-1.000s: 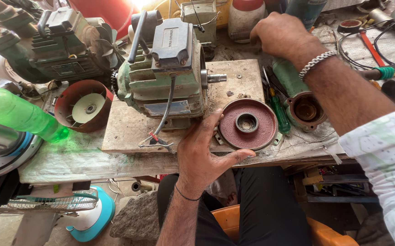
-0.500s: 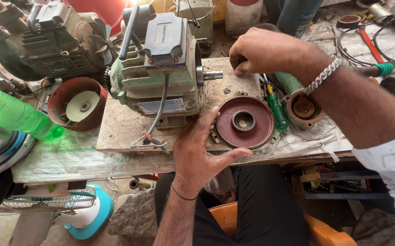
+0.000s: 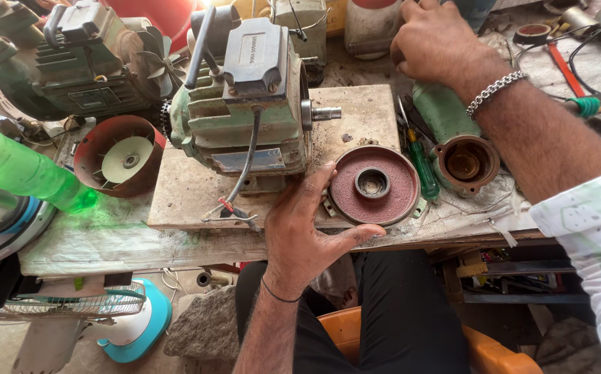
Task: The person disassembles a small green electric motor, removes the rotor and stator, and uses a hammer to tap the housing. They then reassemble the motor by inserting the rotor back into the stator and securing the end cap with the hammer.
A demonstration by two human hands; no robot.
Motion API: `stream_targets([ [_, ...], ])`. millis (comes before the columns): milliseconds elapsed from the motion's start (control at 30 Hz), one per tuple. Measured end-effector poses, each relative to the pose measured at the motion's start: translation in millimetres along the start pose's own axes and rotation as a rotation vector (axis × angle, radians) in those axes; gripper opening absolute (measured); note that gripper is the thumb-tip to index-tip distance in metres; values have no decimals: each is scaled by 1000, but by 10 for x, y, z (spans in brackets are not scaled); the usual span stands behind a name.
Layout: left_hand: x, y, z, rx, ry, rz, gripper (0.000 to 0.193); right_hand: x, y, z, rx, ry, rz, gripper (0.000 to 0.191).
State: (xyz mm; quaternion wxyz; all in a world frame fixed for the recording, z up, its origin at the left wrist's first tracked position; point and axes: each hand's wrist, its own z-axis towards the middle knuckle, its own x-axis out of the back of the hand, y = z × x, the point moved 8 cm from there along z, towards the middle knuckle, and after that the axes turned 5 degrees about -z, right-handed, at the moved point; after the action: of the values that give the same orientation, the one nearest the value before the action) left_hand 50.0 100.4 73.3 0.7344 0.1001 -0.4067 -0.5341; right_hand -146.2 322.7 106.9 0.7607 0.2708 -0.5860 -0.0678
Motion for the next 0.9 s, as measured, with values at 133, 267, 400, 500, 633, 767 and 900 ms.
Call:
stream_targets([
  [133, 16, 8, 13, 9, 1, 28, 93, -9, -12, 33, -13, -21, 4, 26],
  [267, 24, 27, 14, -5, 2, 35, 93, 240, -73, -85, 50, 73, 219, 22],
  [400, 26, 37, 2, -5, 0, 11, 94, 741, -266, -501, 229, 196, 490, 11],
  [500, 19, 31, -7, 15, -17, 4, 95, 1018, -527, -827, 328, 62, 610, 17],
  [633, 43, 47, -8, 13, -3, 11, 94, 862, -829, -1162, 221, -535, 437, 26],
  [767, 34, 46, -2, 17, -9, 0, 95, 951, -987, -1163, 211, -429, 471, 37],
  [900, 25, 35, 0, 12, -20, 21, 94, 795, -907, -1107, 81, -406, 713, 33],
])
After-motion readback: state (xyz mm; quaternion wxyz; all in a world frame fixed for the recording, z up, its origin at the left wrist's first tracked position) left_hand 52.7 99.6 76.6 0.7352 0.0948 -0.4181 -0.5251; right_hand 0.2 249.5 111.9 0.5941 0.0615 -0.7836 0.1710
